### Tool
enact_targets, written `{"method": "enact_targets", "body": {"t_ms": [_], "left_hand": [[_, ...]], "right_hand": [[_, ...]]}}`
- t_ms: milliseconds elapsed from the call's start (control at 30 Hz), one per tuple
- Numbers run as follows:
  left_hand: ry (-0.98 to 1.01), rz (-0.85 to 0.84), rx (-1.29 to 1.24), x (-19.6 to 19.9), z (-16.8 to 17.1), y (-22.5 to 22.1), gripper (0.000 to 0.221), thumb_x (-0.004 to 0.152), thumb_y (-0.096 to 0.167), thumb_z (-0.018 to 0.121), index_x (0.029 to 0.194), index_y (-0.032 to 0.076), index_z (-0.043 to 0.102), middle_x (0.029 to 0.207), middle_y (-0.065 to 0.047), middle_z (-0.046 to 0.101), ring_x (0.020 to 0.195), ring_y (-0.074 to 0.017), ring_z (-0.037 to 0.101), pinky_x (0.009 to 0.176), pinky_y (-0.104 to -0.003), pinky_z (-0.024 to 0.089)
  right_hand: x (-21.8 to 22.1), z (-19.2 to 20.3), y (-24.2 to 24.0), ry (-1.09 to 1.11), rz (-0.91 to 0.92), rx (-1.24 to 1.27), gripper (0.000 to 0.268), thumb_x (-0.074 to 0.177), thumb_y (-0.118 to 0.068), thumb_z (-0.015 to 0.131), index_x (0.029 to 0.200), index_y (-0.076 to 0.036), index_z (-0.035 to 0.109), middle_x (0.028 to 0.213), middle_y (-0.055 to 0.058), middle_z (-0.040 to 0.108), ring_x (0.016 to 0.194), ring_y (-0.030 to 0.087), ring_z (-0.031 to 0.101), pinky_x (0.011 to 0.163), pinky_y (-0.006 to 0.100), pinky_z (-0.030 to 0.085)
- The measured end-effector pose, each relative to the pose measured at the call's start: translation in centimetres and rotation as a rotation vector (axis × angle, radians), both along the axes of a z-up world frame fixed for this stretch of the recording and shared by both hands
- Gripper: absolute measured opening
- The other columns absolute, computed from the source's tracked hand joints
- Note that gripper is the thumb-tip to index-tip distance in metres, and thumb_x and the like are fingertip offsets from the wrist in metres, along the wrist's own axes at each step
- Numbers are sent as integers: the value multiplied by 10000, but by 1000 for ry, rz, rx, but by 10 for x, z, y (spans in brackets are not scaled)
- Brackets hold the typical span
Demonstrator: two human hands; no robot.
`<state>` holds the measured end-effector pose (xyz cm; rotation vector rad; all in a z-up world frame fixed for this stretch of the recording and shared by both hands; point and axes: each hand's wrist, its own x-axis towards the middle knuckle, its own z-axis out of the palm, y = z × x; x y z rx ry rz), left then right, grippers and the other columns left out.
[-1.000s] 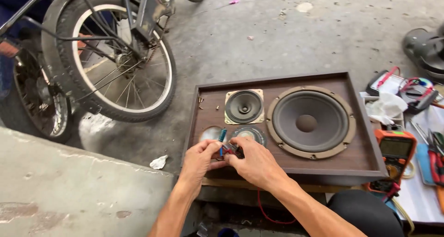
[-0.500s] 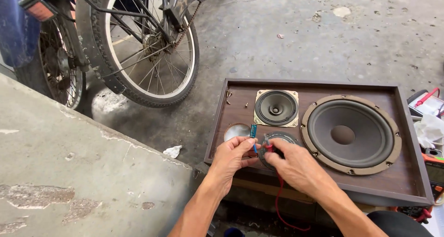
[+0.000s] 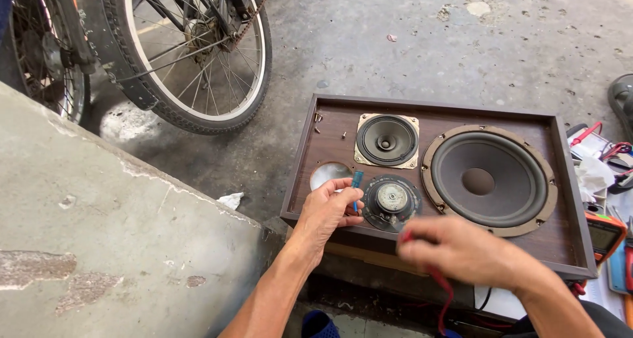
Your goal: Testing individual speaker drivers within a cabinet using a battery and a multimeter to check for functionality.
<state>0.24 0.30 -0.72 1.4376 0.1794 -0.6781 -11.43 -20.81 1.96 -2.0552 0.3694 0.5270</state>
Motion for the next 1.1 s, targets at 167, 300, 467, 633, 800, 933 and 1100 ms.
{"method": "enact_targets", "body": {"t_ms": [167,300,467,633,800,933,1100], "left_hand": [[-22,4,38,7,-11,-1,483,820,327,901,1184,18,826,802,-171,742,770,-209,773,775,-380,736],[-59,24,84,12,-11,1,370,914,342,834,1102,24,827,849,-164,795,743,-184,771,720,-337,712],[-52,17,82,18,-13,12,359,955,350,807,1124,35,836,935,-166,838,791,-167,773,778,-314,700],[-91,-5,5,22,-20,16,429,983,261,800,1306,-20,784,984,-154,831,835,-170,795,799,-308,703],[-19,22,77,15,14,11,281,995,251,759,1196,59,798,937,-106,787,785,-168,734,774,-299,671],[-85,-40,159,13,17,8,278,1003,307,744,1169,93,806,892,-78,786,729,-162,737,737,-277,645],[-111,-131,260,9,28,3,325,1013,336,701,1222,111,806,945,-76,809,765,-166,756,771,-289,642]], "right_hand": [[-30,-75,48,120,487,-100,290,1012,-445,718,1089,-184,816,1064,111,877,1094,355,815,941,517,605],[-44,-144,66,32,862,-405,305,1063,-365,660,1167,-102,776,1052,197,808,1102,429,773,978,576,604],[-33,-126,70,-179,696,-339,218,1029,-384,690,1066,-184,770,960,100,800,994,351,792,892,510,628],[-17,-95,67,-464,456,-222,124,977,-411,735,915,-308,764,822,-46,790,832,234,823,764,410,666],[30,-1,-9,-379,23,-362,145,1053,-354,680,1051,-216,634,1011,-65,651,913,124,619,888,336,490],[43,-16,-29,-254,216,-416,700,972,-451,726,1600,-209,537,1509,31,627,1325,212,678,1157,454,497],[48,-53,-26,-434,269,-447,683,943,-410,787,1553,-158,610,1520,55,632,1392,261,615,1158,443,459]]}}
